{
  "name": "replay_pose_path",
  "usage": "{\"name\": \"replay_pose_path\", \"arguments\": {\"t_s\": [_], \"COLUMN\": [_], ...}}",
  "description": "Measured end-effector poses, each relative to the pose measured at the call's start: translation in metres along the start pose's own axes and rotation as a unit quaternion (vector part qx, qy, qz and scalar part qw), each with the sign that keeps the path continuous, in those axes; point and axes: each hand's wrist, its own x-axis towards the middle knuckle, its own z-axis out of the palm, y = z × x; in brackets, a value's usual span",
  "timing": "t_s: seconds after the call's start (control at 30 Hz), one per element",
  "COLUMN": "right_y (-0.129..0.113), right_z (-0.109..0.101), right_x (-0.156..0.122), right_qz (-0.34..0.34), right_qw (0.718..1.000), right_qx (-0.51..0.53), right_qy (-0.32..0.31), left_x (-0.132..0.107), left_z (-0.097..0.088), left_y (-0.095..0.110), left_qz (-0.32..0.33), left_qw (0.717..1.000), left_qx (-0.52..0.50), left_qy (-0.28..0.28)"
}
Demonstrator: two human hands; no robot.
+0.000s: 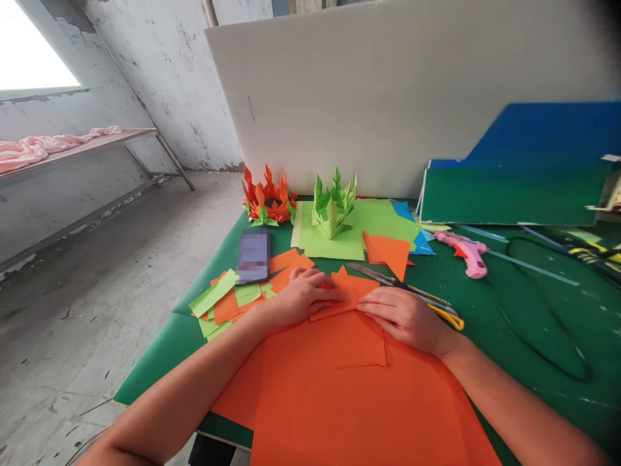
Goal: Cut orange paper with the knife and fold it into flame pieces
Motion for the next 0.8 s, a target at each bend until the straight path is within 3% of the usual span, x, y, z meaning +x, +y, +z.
{"name": "replay_pose_path", "arguments": {"t_s": [0.8], "right_y": [0.0000], "right_z": [0.0023], "right_x": [0.0013], "right_qz": [-0.009], "right_qw": [1.000], "right_qx": [-0.004], "right_qy": [-0.019], "left_x": [-0.0008], "left_z": [0.0000], "left_y": [-0.0006], "left_qz": [0.021], "left_qw": [0.998], "left_qx": [0.063], "left_qy": [-0.020]}}
